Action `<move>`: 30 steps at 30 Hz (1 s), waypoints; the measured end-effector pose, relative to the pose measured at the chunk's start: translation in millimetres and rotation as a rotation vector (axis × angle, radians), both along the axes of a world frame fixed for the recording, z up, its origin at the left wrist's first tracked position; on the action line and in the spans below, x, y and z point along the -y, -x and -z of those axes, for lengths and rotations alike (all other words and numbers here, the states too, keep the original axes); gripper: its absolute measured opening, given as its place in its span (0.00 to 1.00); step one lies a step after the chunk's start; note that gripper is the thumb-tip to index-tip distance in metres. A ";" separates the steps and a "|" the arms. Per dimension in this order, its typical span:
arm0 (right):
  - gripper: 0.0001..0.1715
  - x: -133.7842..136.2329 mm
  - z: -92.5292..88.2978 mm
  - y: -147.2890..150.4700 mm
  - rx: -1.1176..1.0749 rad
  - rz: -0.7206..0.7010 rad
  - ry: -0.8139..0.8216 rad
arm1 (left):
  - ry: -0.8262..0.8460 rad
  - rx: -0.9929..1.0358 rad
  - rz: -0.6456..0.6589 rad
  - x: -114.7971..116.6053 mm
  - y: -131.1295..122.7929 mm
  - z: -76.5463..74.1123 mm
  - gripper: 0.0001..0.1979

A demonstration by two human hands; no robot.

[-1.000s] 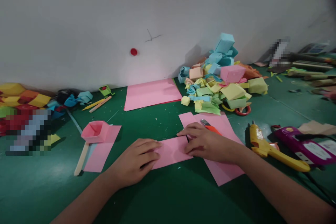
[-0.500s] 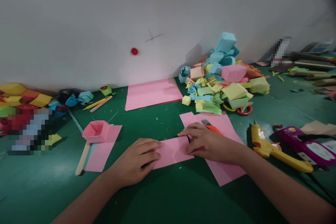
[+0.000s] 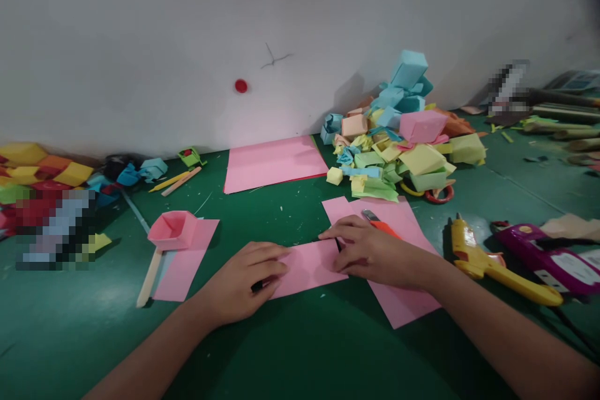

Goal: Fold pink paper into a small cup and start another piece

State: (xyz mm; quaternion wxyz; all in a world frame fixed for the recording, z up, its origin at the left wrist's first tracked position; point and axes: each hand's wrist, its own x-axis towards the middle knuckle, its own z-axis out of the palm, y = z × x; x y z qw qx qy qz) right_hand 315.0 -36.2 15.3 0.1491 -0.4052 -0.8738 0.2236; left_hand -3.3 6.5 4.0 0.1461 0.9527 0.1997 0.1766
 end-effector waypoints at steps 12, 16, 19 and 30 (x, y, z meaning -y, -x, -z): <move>0.10 -0.6 2.9 -0.7 0.010 -0.002 0.002 | 0.032 0.032 -0.006 -2.0 0.3 -0.9 0.09; 0.10 -0.1 3.4 -1.1 0.020 -0.004 -0.001 | 0.047 0.046 -0.015 -2.1 1.0 -1.1 0.08; 0.10 0.5 3.6 -1.3 0.017 -0.002 -0.005 | 0.062 0.045 -0.018 -2.5 0.9 -0.6 0.08; 0.10 0.3 0.7 -0.2 0.037 -0.004 -0.003 | 0.061 0.038 -0.005 -2.9 0.4 -1.9 0.09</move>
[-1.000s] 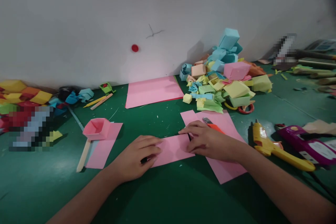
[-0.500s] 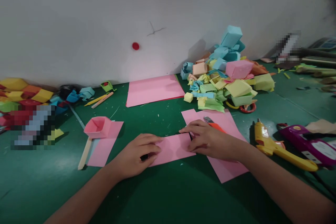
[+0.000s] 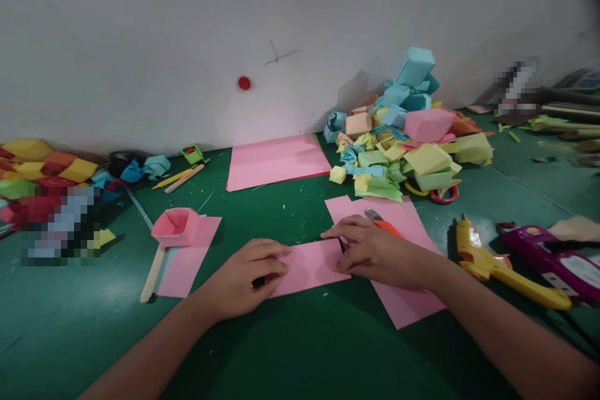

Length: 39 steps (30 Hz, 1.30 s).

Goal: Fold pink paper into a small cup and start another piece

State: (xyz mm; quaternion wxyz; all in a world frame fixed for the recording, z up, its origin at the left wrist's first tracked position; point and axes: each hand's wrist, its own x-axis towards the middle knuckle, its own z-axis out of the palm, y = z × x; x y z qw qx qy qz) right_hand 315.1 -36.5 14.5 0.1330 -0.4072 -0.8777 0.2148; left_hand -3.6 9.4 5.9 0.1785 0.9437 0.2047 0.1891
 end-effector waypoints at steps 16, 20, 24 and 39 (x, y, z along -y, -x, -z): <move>0.15 5.8 -4.0 8.0 0.109 -0.037 -0.111 | -0.296 -0.240 0.017 14.8 -4.7 2.0 0.11; 0.16 6.1 -7.1 8.9 0.140 -0.043 -0.106 | -0.356 -0.295 -0.034 26.0 -5.4 5.6 0.15; 0.16 5.8 -8.1 9.7 0.141 -0.063 -0.102 | -0.371 -0.315 -0.072 32.9 -4.8 10.3 0.18; 0.14 6.1 -5.9 11.3 0.099 -0.041 -0.039 | -0.238 -0.256 -0.128 43.0 -3.9 8.0 0.23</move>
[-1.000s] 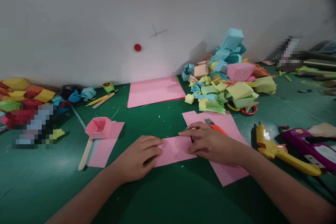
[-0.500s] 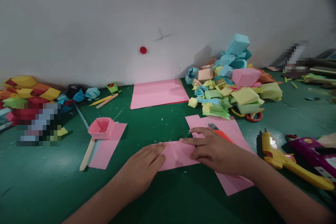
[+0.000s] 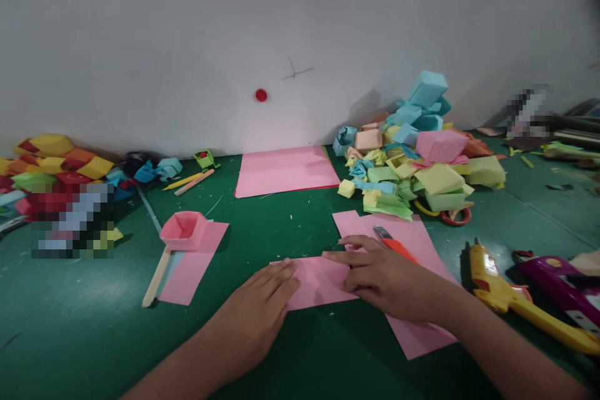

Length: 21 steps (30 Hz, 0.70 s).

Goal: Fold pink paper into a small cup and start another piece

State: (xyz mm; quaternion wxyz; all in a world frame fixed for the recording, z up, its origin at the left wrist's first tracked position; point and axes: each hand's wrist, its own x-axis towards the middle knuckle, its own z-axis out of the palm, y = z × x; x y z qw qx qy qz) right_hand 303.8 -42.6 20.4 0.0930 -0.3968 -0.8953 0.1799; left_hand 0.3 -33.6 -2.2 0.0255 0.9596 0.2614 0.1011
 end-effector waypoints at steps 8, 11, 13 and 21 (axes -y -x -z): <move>0.16 5.2 -3.4 4.3 0.091 -0.013 -0.106 | 0.036 0.045 -0.012 1.7 -1.3 -1.2 0.25; 0.14 10.3 -4.8 12.5 0.124 -0.024 -0.191 | 0.087 0.053 -0.046 3.2 -2.0 -2.2 0.25; 0.14 12.9 -4.8 19.4 0.134 -0.025 -0.212 | 0.111 0.041 -0.034 2.7 -2.1 -3.0 0.25; 0.21 12.5 4.2 46.8 0.290 -0.099 -0.340 | 0.087 -0.022 -0.062 4.2 -8.1 1.3 0.28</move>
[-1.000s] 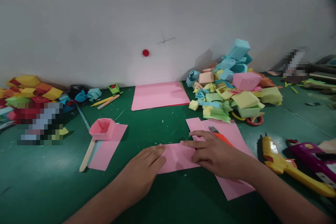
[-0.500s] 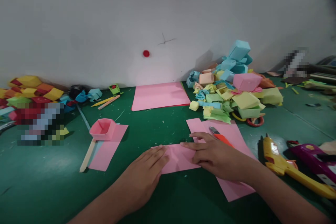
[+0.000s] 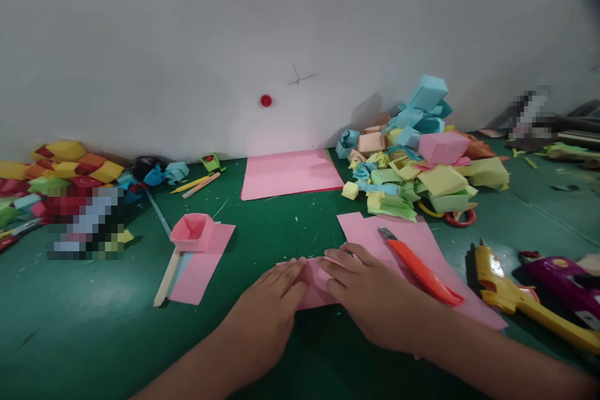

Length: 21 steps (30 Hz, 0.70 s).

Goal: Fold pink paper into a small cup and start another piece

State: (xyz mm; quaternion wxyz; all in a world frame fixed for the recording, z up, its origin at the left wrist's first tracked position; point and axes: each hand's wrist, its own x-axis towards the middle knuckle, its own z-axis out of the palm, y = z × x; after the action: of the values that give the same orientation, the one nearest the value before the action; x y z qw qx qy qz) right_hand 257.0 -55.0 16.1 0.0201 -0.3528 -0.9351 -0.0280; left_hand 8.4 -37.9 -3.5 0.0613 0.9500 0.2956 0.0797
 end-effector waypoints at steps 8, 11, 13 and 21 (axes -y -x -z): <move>0.20 -10.9 -12.0 22.5 0.265 -0.083 -0.079 | -0.098 -0.082 0.005 4.6 -5.3 4.9 0.27; 0.23 -10.6 -14.1 29.6 0.274 -0.049 -0.078 | -0.090 -0.101 0.015 3.9 -4.9 3.6 0.25; 0.27 -9.4 -11.5 32.8 0.255 -0.030 -0.081 | -0.081 -0.095 0.009 3.7 -4.7 3.8 0.25; 0.33 -6.1 -6.9 30.5 0.214 0.038 0.009 | -0.076 -0.077 0.002 4.4 -4.7 6.4 0.25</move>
State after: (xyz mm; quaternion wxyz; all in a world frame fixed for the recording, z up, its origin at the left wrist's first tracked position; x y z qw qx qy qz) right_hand 226.5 -49.0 23.1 -0.0818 -0.3654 -0.9252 -0.0616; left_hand 13.1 -42.2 -9.9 0.0138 0.9543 0.2934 0.0541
